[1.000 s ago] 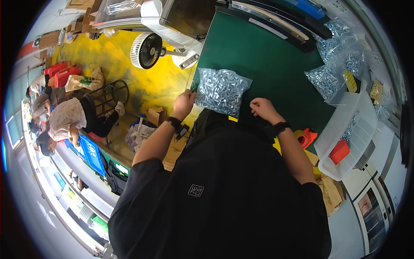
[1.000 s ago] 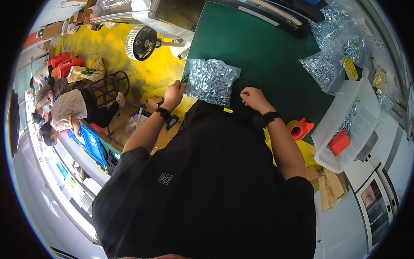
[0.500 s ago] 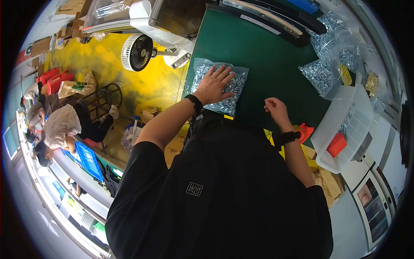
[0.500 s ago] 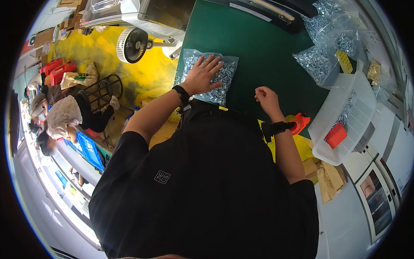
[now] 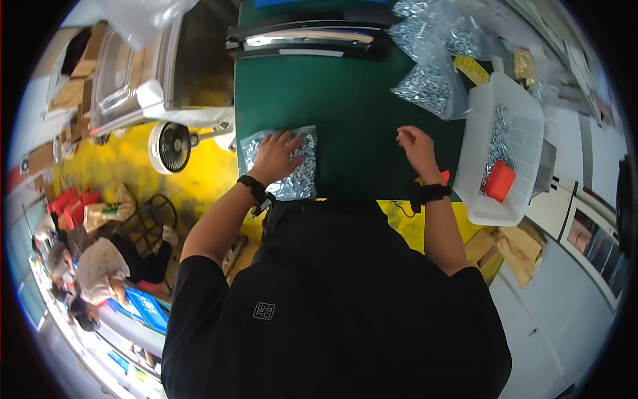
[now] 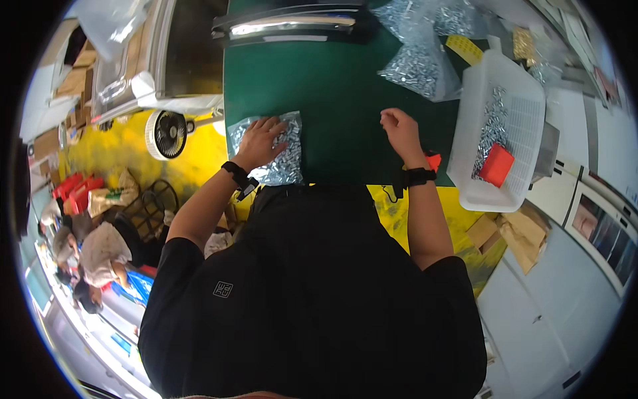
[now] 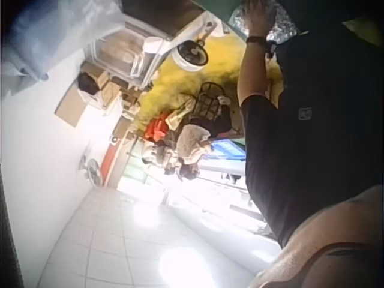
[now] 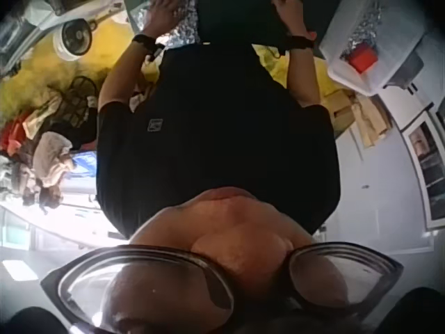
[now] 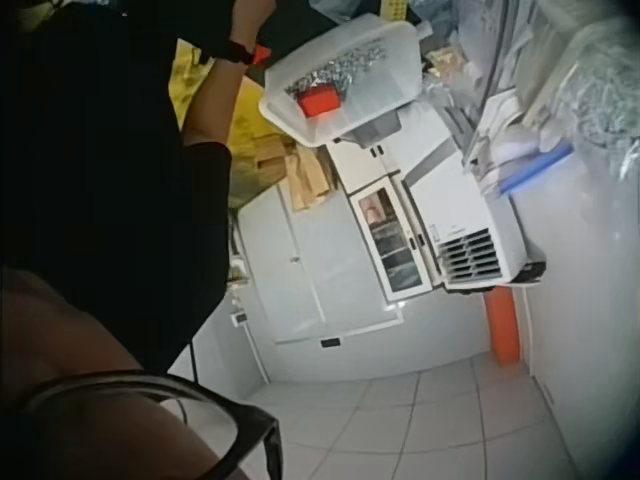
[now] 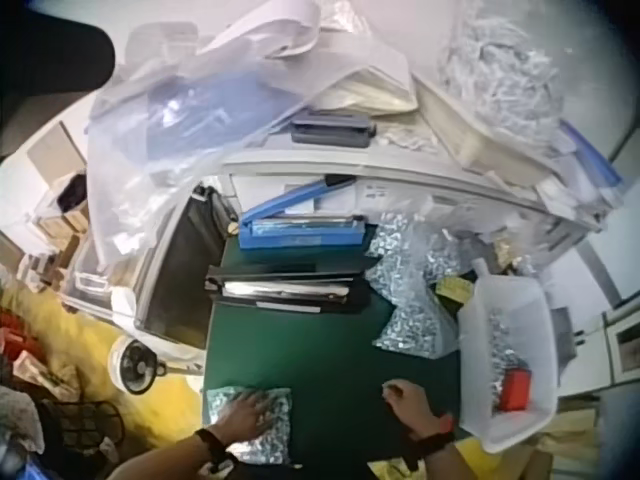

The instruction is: Packaging small metal hardware components into plastic bags and sealing them with a heat sealer.

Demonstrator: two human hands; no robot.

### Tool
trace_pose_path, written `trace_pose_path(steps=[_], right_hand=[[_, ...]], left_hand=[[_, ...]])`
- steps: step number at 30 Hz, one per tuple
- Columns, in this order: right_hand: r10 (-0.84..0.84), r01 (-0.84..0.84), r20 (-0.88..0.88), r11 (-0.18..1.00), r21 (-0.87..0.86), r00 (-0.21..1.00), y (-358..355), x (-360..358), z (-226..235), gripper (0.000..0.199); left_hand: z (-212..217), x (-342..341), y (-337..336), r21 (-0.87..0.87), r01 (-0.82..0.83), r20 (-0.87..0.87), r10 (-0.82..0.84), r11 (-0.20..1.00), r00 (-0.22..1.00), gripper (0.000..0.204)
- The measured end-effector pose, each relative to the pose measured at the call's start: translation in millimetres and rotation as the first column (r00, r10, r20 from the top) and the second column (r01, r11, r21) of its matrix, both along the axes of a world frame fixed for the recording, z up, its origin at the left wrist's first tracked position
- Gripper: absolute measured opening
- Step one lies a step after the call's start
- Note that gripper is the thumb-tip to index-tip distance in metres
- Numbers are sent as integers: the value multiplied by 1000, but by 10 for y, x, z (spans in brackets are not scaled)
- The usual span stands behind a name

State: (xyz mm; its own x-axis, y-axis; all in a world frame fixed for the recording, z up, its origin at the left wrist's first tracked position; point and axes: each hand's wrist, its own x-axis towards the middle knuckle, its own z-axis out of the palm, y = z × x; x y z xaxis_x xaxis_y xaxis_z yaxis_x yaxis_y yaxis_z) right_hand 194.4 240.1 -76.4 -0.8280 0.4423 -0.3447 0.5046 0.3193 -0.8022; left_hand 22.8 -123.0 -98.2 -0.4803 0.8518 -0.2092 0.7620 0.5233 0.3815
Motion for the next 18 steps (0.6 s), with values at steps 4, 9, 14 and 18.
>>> trace_pose_path(steps=[4,9,14,18], right_hand=[[-116,223,-275,889,401,955,486,-289,437,15],[2,237,-290,572,785,957,1384,-604,505,32],[-22,-285,469,768,574,883,1811,-876,393,68],[166,-281,258,808,518,952,2096,-752,-19,62]], left_hand=[[23,88,211,42,-72,17,71,997,997,34],[127,126,446,184,21,92,-39,983,995,14],[214,216,266,109,-66,313,29,992,949,10],[298,326,-60,77,-185,361,146,980,921,12]])
